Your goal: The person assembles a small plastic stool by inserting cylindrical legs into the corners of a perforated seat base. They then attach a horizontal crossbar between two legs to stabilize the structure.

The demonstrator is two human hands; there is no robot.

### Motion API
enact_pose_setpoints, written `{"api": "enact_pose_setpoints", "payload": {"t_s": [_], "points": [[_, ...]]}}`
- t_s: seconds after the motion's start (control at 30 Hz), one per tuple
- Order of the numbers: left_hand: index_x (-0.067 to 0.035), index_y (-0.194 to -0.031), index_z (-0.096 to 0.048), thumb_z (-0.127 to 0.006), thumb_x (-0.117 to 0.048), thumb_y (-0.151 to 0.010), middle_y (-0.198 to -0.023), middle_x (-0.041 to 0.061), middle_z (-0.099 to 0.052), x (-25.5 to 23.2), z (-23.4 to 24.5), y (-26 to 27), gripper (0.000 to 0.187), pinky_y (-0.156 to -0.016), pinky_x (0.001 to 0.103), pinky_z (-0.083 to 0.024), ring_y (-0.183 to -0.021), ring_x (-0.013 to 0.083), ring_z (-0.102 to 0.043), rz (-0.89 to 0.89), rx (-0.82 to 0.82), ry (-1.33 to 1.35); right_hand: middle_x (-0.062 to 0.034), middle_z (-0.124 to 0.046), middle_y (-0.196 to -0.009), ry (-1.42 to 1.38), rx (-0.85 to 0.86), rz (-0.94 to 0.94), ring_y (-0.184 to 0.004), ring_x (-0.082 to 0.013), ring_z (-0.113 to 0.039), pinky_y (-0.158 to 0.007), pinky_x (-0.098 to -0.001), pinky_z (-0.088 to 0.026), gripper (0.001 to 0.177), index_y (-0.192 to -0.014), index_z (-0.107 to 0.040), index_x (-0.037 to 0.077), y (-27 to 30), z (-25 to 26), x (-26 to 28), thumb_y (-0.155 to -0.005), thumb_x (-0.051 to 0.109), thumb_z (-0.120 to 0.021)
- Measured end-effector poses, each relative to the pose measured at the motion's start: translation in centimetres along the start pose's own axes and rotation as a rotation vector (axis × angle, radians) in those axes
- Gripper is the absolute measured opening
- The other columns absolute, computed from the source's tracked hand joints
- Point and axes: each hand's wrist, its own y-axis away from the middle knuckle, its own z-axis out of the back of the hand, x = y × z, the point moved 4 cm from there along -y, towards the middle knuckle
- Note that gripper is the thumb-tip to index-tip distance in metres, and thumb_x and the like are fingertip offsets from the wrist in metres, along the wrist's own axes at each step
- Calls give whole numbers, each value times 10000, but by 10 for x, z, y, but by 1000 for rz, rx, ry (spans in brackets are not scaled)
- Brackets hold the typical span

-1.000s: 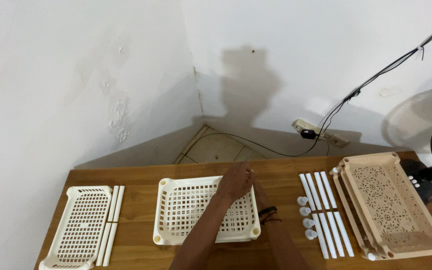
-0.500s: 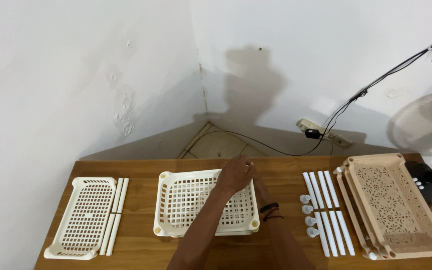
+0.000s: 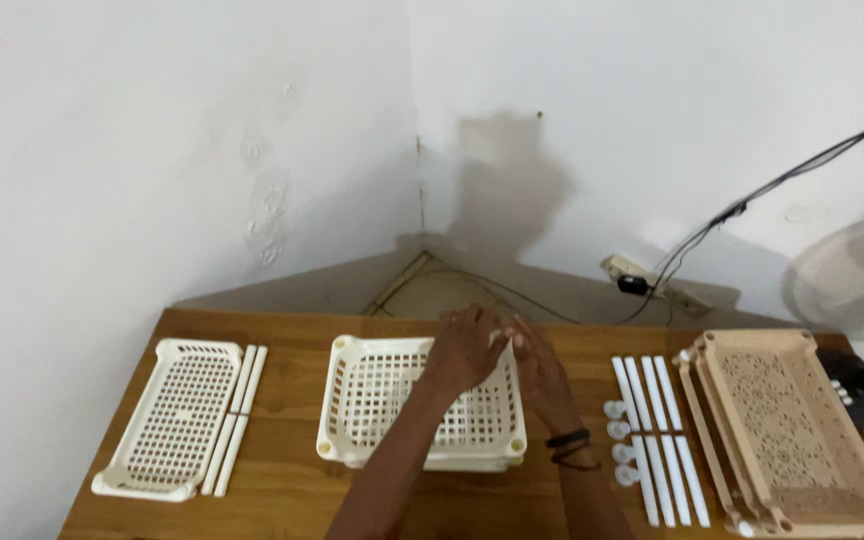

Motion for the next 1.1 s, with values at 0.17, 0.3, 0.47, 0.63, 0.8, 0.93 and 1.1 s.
{"api": "enact_pose_setpoints", "payload": {"t_s": [0.17, 0.3, 0.47, 0.63, 0.8, 0.93, 1.1], "points": [[-34, -1225, -611, -556, -367, -1023, -1228, 183, -628, 17, 11, 19, 393, -1147, 525, -332, -1221, 373, -561, -19, -139, 23, -261, -439, -1582, 204, 136, 64, -1486, -409, -365, -1197, -497, -299, 628, -1521, -450, 24, -6, 8, 26, -1067, 456, -479], [-46, -1217, -629, -569, -363, -1011, -1227, 164, -623, 26, 29, 29, 383, -1159, 543, -307, -1241, 355, -548, -26, -186, -18, -239, -388, -1603, 363, 173, 58, -1526, -393, -290, -1209, -498, -266, 760, -1555, -388, 62, -7, 4, 46, -1003, 574, -498], [-144, -1099, -719, -534, -358, -1010, -1240, 102, -626, 39, 49, 42, 297, -1163, 595, -261, -1283, 311, -530, -65, -183, -33, -224, -327, -1621, 528, 269, 33, -1536, -362, -212, -1196, -554, -180, 788, -1569, -355, 67, -4, -11, 75, -989, 589, -472], [-105, -1120, -691, -521, -382, -1034, -1243, 122, -620, 59, 69, 54, 336, -1168, 613, -254, -1262, 315, -548, -76, -184, -32, -216, -329, -1624, 623, 293, 50, -1552, -343, -212, -1227, -536, -182, 792, -1564, -355, 62, -5, -30, 102, -1001, 607, -472], [-30, -1239, -609, -528, -396, -1017, -1244, 146, -622, 86, 86, 68, 435, -1175, 603, -284, -1223, 328, -587, -62, -226, -43, -207, -324, -1623, 610, 330, 38, -1548, -337, -201, -1228, -532, -161, 784, -1561, -356, 76, -9, -63, 125, -994, 605, -471], [-28, -1275, -591, -549, -387, -1026, -1269, 167, -603, 111, 93, 70, 440, -1154, 625, -239, -1243, 340, -562, -37, -174, -5, -175, -313, -1624, 677, 380, 20, -1537, -313, -196, -1218, -544, -140, 773, -1561, -348, 105, -11, -93, 135, -981, 601, -474], [-87, -1253, -612, -580, -331, -988, -1287, 138, -603, 134, 91, 74, 362, -1161, 616, -226, -1269, 316, -557, -35, -168, 25, -169, -334, -1626, 697, 353, 68, -1544, -301, -220, -1229, -546, -146, 753, -1551, -368, 91, -10, -122, 147, -984, 563, -520]]}}
